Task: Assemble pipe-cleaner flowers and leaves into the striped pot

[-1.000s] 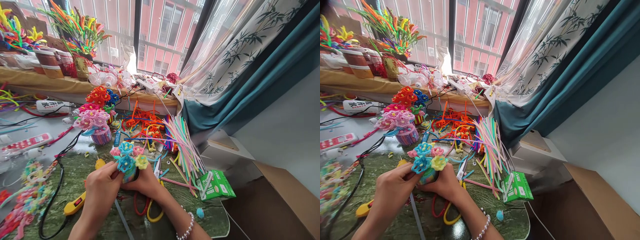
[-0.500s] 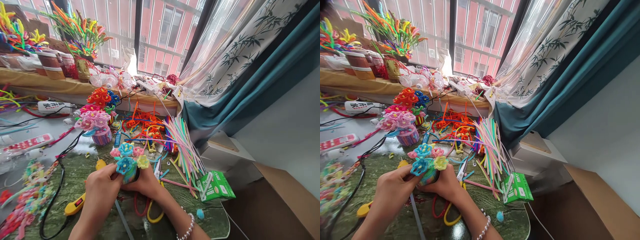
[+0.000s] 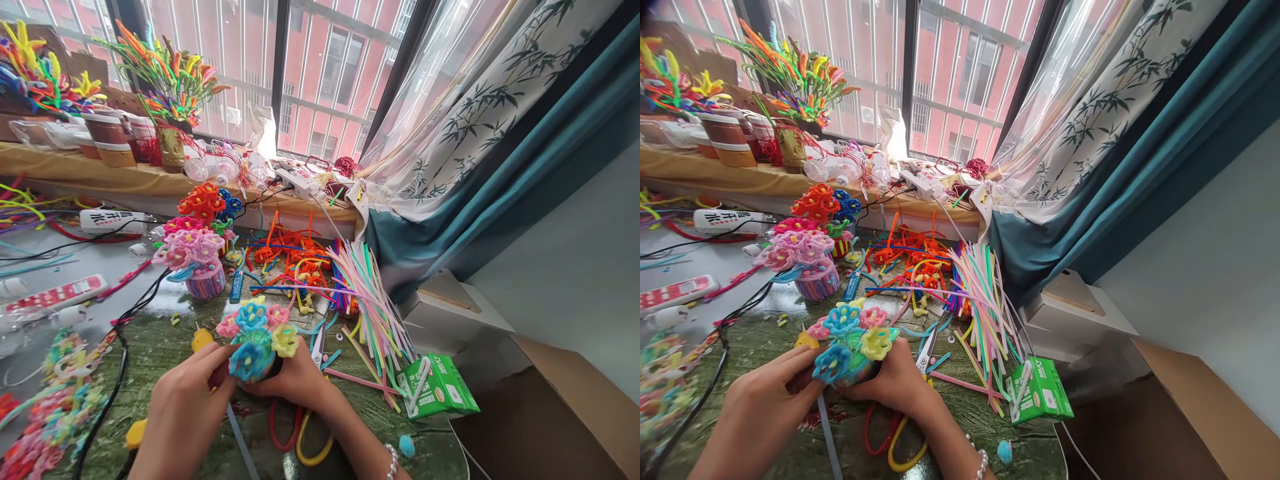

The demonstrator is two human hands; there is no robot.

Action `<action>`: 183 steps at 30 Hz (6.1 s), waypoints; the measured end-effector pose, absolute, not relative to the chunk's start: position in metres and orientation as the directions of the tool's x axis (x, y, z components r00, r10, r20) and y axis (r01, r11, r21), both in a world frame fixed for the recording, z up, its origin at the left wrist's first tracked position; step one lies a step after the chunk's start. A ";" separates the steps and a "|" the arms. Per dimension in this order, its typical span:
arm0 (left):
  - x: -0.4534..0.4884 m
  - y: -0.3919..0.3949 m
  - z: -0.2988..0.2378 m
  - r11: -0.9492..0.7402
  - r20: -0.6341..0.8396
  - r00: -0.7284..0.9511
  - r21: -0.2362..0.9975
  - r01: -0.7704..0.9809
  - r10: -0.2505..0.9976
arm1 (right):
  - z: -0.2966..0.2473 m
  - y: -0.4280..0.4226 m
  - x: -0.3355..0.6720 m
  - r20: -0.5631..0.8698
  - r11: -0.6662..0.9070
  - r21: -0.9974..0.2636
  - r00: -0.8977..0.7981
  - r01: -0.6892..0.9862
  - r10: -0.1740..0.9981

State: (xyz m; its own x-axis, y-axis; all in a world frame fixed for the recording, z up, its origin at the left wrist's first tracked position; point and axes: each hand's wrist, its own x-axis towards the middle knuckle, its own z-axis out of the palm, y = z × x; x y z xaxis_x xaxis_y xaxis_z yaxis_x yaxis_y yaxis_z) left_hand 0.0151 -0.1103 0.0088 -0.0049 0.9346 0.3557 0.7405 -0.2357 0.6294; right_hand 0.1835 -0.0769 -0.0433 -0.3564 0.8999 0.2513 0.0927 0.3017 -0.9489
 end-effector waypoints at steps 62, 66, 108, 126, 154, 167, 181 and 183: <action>0.044 -0.108 0.001 0.099 -0.171 -0.450 0.979 -0.178 0.877 | -0.017 -0.100 0.163 0.415 0.304 -0.824 0.144 0.479 0.898; 0.045 -0.107 0.000 0.118 -0.201 -0.445 0.971 -0.208 0.872 | -0.018 -0.101 0.160 0.400 0.289 -0.839 0.164 0.461 0.901; -0.004 -0.063 0.000 -0.138 0.125 0.067 0.962 0.235 0.990 | -0.066 -0.135 0.123 0.255 0.087 -0.934 0.474 0.347 0.843; -0.007 -0.063 -0.006 -0.363 0.360 0.078 0.861 0.357 0.930 | -0.036 -0.102 0.124 0.230 0.210 -0.962 0.104 0.174 0.968; -0.007 -0.068 0.009 -0.436 0.400 0.179 0.773 0.462 0.899 | -0.029 -0.103 0.131 0.128 0.124 -0.983 0.025 0.133 0.991; 0.010 -0.085 -0.009 -0.415 0.479 -0.020 0.780 0.468 0.878 | -0.029 -0.101 0.133 0.104 0.099 -0.983 0.025 0.152 0.994; 0.019 -0.097 -0.010 -0.382 0.560 -0.183 0.735 0.561 0.808 | -0.030 -0.103 0.131 0.062 0.058 -0.996 0.064 0.066 0.996; 0.020 -0.098 -0.013 -0.385 0.548 -0.208 0.765 0.517 0.810 | -0.030 -0.103 0.132 0.072 0.067 -0.991 0.040 0.114 0.997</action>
